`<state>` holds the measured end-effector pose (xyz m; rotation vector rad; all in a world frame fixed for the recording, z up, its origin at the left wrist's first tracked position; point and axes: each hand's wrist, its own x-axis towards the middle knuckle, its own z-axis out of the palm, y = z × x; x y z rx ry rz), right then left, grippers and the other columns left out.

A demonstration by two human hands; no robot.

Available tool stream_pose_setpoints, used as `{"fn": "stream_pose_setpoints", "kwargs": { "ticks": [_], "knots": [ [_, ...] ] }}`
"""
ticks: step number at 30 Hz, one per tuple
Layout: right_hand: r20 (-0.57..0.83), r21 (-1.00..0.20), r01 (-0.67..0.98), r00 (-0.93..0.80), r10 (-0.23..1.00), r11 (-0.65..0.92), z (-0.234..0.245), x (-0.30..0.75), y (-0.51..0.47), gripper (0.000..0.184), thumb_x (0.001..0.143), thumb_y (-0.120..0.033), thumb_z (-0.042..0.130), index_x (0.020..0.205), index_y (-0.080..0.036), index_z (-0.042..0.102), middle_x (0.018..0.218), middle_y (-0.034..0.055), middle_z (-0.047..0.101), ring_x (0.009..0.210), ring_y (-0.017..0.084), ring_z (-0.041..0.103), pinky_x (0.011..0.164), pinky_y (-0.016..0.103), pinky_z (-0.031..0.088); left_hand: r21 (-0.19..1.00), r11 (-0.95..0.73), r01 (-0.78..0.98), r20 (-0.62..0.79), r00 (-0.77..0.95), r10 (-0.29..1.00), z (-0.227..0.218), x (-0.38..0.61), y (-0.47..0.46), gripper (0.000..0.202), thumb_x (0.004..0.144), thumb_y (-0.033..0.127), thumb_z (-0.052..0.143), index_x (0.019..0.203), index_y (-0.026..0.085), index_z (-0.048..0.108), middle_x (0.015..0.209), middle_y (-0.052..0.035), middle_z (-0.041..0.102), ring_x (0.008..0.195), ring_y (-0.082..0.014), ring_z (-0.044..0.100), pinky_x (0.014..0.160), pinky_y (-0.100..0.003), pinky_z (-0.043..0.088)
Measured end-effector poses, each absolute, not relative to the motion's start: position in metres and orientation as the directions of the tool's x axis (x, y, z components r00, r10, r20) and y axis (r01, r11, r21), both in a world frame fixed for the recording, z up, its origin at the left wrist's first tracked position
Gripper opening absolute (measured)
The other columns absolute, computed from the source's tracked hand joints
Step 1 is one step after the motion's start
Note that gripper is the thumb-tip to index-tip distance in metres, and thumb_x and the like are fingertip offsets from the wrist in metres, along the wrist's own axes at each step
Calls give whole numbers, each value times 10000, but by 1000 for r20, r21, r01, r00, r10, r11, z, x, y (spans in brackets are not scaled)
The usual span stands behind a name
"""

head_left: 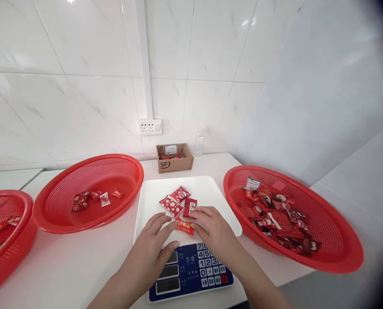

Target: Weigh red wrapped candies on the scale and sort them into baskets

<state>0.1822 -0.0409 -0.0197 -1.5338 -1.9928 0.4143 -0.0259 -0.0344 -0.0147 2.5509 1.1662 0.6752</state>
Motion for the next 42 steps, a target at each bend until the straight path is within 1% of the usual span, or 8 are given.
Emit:
{"fn": "stream_pose_setpoints", "kwargs": {
  "ticks": [8, 12, 16, 21, 26, 30, 37, 42],
  "knots": [
    [176, -594, 759, -201, 964, 267, -13, 176, -47, 264, 839, -218, 544, 1085, -222, 641, 1009, 73, 599, 983, 224, 515, 856, 393, 455, 304, -653, 693, 232, 611, 757, -13, 5, -19, 278, 842, 79, 462, 1053, 182, 610, 932, -87, 559, 909, -239, 527, 779, -420, 498],
    [159, -569, 779, -208, 965, 262, -14, 172, -45, 244, 804, -176, 583, 1039, -202, 642, 980, 76, 600, 960, 239, 514, 835, 410, 458, 310, -644, 699, 228, 603, 765, -15, 5, -17, 229, 841, 69, 445, 948, 178, 617, 909, -79, 551, 892, -235, 518, 761, -406, 486],
    [158, -509, 813, -235, 959, 283, -17, 169, -42, 147, 826, -124, 518, 897, -176, 635, 917, 77, 599, 896, 233, 516, 775, 405, 468, 329, -636, 698, 230, 594, 771, -16, 6, -17, 212, 846, 97, 456, 964, 189, 606, 896, -72, 554, 878, -233, 518, 746, -396, 480],
    [197, -511, 793, -267, 943, 331, -17, 169, -44, 169, 816, -72, 483, 759, -191, 589, 849, 51, 590, 833, 205, 507, 711, 359, 463, 361, -622, 695, 214, 587, 781, -16, 5, -20, 137, 833, 115, 489, 879, 187, 596, 889, -63, 554, 881, -230, 520, 759, -397, 478],
    [211, -587, 749, -224, 952, 306, -13, 172, -46, 136, 837, -115, 495, 873, -203, 593, 944, 51, 589, 910, 210, 506, 776, 374, 452, 390, -626, 675, 198, 603, 773, -11, 3, -20, 202, 804, 53, 488, 923, 197, 566, 945, -58, 586, 915, -234, 530, 768, -391, 478],
    [176, -649, 708, -215, 961, 278, -9, 172, -48, 179, 843, -238, 548, 1015, -204, 583, 1036, 70, 582, 993, 231, 506, 836, 396, 438, 477, -606, 637, 217, 582, 784, -7, 3, -22, 152, 839, 95, 473, 900, 212, 549, 887, -25, 625, 856, -205, 565, 704, -334, 493],
    [212, -743, 587, -247, 945, 320, -1, 172, -52, 77, 846, -214, 536, 802, -220, 599, 853, 16, 594, 858, 172, 542, 755, 316, 440, 661, -499, 560, 180, 527, 830, 0, -7, -28, 203, 833, 193, 535, 1009, 272, 598, 953, -5, 644, 906, -181, 594, 768, -306, 503],
    [226, -752, 561, -273, 935, 346, -1, 170, -55, 92, 837, -210, 551, 755, -213, 592, 795, 1, 584, 812, 157, 542, 719, 286, 424, 754, -432, 495, 112, 551, 827, 6, -13, -30, 139, 860, 268, 526, 927, 276, 647, 868, 7, 647, 849, -158, 585, 744, -269, 487]
  ]
}}
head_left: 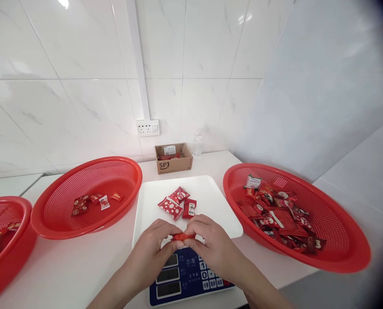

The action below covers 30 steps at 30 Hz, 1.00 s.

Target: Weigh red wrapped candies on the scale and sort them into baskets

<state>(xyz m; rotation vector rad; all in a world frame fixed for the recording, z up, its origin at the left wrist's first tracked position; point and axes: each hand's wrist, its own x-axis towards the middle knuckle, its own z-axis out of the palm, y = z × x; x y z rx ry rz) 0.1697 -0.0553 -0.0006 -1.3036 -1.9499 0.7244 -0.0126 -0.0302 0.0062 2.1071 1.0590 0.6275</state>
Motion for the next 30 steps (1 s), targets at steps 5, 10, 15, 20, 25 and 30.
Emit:
{"fn": "stream_pose_setpoints", "kwargs": {
  "ticks": [5, 10, 15, 20, 25, 30],
  "knots": [
    [199, -790, 519, -286, 937, 326, 3, 170, -56, 161, 883, -290, 489, 791, -212, 595, 800, 6, 580, 780, 144, 550, 692, 266, 434, 792, -413, 450, 135, 530, 837, 8, -16, -31, 202, 890, 335, 469, 840, 237, 639, 806, -8, 636, 797, -161, 571, 707, -270, 470],
    [207, -709, 648, -188, 960, 279, -3, 183, -47, 228, 905, -341, 433, 971, -213, 609, 993, 60, 619, 955, 193, 552, 837, 362, 444, 712, -424, 560, 91, 525, 846, 9, -21, -24, 224, 892, 317, 452, 764, 213, 604, 775, 0, 619, 778, -155, 567, 676, -256, 448],
    [242, -520, 790, -227, 943, 324, -12, 186, -31, 244, 877, -212, 469, 1061, -208, 630, 1118, 82, 608, 1073, 237, 498, 899, 430, 433, 588, -466, 661, 10, 570, 822, 7, -15, -6, 217, 887, 313, 454, 794, 225, 629, 827, -2, 643, 848, -182, 572, 712, -289, 455],
    [251, -452, 811, -284, 925, 372, -15, 185, -20, 199, 860, -178, 496, 951, -207, 670, 1047, 59, 644, 1027, 226, 524, 879, 397, 450, 356, -565, 744, 119, 564, 817, -1, -6, 10, 166, 858, 302, 517, 954, 202, 608, 966, -48, 643, 947, -240, 561, 784, -385, 473],
    [250, -487, 796, -268, 930, 360, -17, 189, -17, 203, 857, -184, 497, 972, -218, 661, 1086, 52, 635, 1045, 218, 534, 898, 397, 450, 241, -721, 650, 151, 709, 689, -14, 2, 17, 715, 819, 505, 530, 1403, 184, 268, 1455, -131, 327, 1353, -297, 244, 1053, -475, 306],
    [243, -536, 759, -280, 929, 369, -25, 190, -17, 270, 858, -160, 455, 1050, -196, 642, 1182, 70, 603, 1113, 205, 526, 975, 393, 414, 196, -727, 658, -18, 744, 668, -20, 15, 33, 734, 865, 608, 314, 1446, 182, 175, 1517, -114, 149, 1392, -302, 38, 1102, -529, 156]
  ]
}}
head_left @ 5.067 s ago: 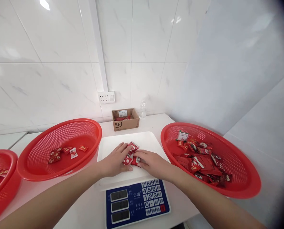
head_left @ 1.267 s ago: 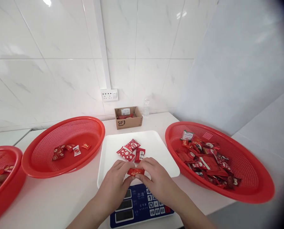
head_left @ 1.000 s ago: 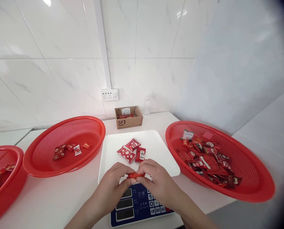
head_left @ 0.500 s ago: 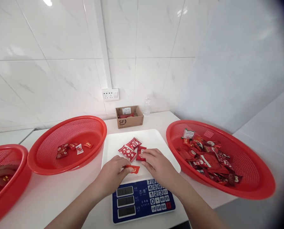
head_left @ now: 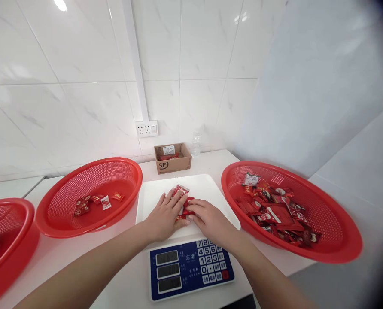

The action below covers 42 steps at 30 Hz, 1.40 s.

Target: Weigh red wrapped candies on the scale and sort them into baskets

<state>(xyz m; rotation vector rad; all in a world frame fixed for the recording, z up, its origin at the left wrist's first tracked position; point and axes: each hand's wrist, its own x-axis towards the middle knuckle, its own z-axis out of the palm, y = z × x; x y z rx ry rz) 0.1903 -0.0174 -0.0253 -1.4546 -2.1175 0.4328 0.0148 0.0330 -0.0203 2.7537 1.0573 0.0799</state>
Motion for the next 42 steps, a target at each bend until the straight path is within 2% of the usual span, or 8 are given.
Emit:
{"fn": "stream_pose_setpoints", "kwargs": {
  "ticks": [7, 11, 18, 21, 24, 28, 33, 42],
  "knots": [
    [258, -534, 747, -304, 917, 397, -13, 205, -28, 337, 861, -182, 457, 1170, -190, 591, 1255, 81, 572, 1186, 183, 495, 1020, 360, 380, 123, -748, 652, -29, 755, 655, -21, 29, 52, 558, 907, 548, 266, 1405, 299, 299, 1525, -59, 137, 1392, -292, 74, 1091, -534, 151],
    [213, -458, 862, -132, 968, 219, 8, 249, -39, 335, 872, -256, 468, 1184, -208, 580, 1269, 72, 560, 1164, 191, 512, 1008, 355, 381, 112, -718, 687, -22, 724, 689, -21, 27, 56, 537, 896, 540, 313, 1388, 325, 327, 1525, -78, 143, 1391, -300, 77, 1081, -534, 173],
    [-113, -205, 948, 223, 968, -242, 9, 361, -52, 406, 865, -287, 457, 1259, -219, 526, 1348, 110, 481, 1199, 286, 475, 943, 392, 400, 135, -689, 712, -36, 698, 715, -19, 19, 54, 589, 874, 569, 332, 1404, 318, 278, 1525, -72, 102, 1391, -304, 54, 1078, -539, 183],
    [-295, -107, 940, 280, 914, -323, -5, 392, -55, 552, 726, -296, 640, 1263, -220, 535, 1391, 138, 424, 1178, 344, 486, 900, 402, 428, 130, -707, 696, -49, 716, 696, -18, 14, 53, 603, 879, 574, 300, 1414, 301, 249, 1523, -53, 84, 1392, -286, 40, 1085, -530, 183],
    [-405, -31, 931, 320, 857, -362, -21, 402, -55, 832, 623, -332, 730, 1378, -263, 385, 1470, 144, 288, 1209, 378, 449, 905, 434, 426, 139, -722, 678, -44, 732, 680, -22, 7, 53, 597, 885, 571, 284, 1413, 295, 249, 1518, -34, 94, 1390, -281, 44, 1092, -518, 188],
    [-418, 25, 926, 351, 838, -376, -35, 398, -49, 891, 679, -296, 719, 1432, -283, 242, 1483, 168, 228, 1243, 393, 395, 954, 513, 370, 151, -744, 650, 72, 744, 664, -32, -3, 51, 561, 894, 530, 324, 1407, 312, 262, 1513, -20, 147, 1385, -293, 80, 1078, -524, 230],
    [-364, -35, 927, 336, 869, -373, -27, 404, -41, 366, 879, -333, 526, 1217, -197, 498, 1248, 85, 516, 1046, 213, 551, 869, 439, 469, 224, -751, 621, 260, 705, 660, -29, -22, 32, 560, 904, 480, 348, 1423, 382, 162, 1527, 41, 114, 1382, -293, 125, 1039, -510, 325],
    [-171, -395, 859, 280, 945, -326, 1, 414, -23, 308, 832, -287, 596, 1116, -173, 563, 1089, 61, 622, 963, 192, 589, 852, 370, 471, 474, -609, 636, 357, 494, 793, -7, -54, -15, 504, 893, 412, 348, 1377, 477, 224, 1464, 101, 310, 1332, -284, 309, 1083, -544, 252]
  ]
}}
